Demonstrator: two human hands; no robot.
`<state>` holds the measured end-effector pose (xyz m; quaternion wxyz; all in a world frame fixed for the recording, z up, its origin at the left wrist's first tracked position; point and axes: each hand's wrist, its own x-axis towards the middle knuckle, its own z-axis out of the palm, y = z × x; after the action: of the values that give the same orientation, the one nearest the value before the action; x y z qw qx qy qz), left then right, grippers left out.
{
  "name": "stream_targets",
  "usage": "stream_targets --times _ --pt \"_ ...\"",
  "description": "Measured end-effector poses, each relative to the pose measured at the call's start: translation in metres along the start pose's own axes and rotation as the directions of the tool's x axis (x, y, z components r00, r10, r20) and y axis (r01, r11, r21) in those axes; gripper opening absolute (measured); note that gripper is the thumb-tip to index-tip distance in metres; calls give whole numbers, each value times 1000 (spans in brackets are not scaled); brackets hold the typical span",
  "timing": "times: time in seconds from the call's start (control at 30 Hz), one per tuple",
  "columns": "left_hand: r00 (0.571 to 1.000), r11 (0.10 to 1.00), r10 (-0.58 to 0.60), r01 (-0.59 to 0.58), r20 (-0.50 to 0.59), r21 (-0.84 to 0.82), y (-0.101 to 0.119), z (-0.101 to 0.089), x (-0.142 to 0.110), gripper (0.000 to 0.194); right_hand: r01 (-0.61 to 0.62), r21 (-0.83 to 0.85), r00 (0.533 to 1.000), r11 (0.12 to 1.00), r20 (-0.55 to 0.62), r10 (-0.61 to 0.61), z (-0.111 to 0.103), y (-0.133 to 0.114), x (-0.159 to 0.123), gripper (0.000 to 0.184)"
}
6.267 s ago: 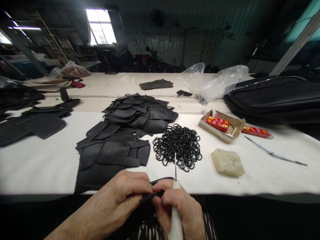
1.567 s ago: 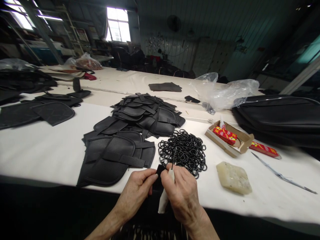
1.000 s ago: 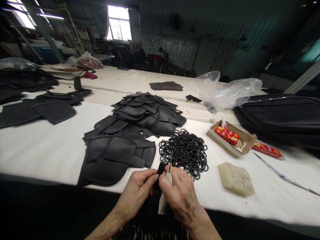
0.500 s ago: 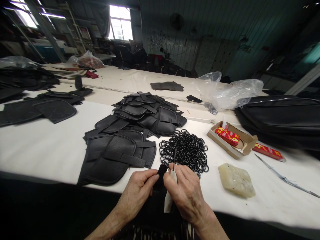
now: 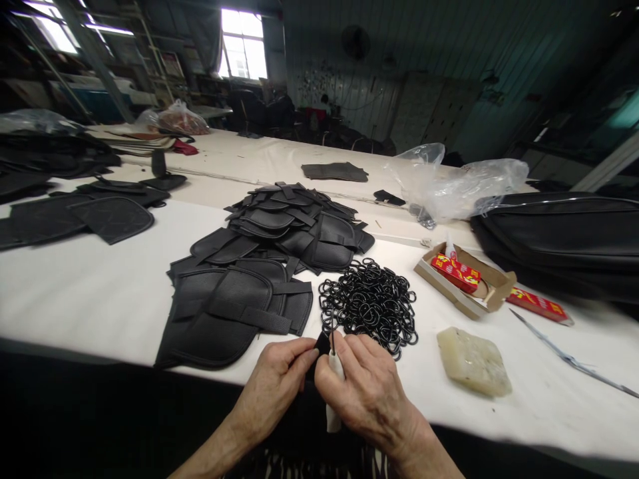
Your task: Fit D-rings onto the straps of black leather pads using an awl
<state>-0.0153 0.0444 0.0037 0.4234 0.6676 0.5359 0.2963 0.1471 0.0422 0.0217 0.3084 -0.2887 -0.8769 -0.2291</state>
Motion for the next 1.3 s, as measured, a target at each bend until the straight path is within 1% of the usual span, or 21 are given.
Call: stream_targets --times 0.13,0.3,0.5,0.73,0.83,1.0,1.17,1.3 --pt "1000 1000 10 -9 -5 17 1 0 0 32 29 -28 999 999 14 -29 -1 -1 -2 21" --pt "998 997 57 -56 -16 47 1 -1 0 32 82 -19 996 996 49 -81 -3 4 -2 21" --pt "999 998 48 -48 1 37 0 1 -1 31 93 33 990 995 103 -95 -5 11 -1 20" --pt "996 995 88 -86 -27 51 -1 1 -1 30 127 70 987 989 92 -133 -3 9 -6 19" --pt "995 995 97 -96 -33 21 -1 1 -1 29 133 78 985 988 97 -140 -4 11 -5 20" --pt "993 992 99 -104 -71 -73 -3 3 -4 25 122 105 985 987 111 -133 -8 14 -2 19" --pt "991 988 120 -125 -60 -85 -3 2 -3 28 102 35 990 994 97 -105 -7 11 -7 24" --pt "982 980 155 -167 -105 -110 -3 3 -3 28 98 28 992 995 73 -100 -7 9 -4 21"
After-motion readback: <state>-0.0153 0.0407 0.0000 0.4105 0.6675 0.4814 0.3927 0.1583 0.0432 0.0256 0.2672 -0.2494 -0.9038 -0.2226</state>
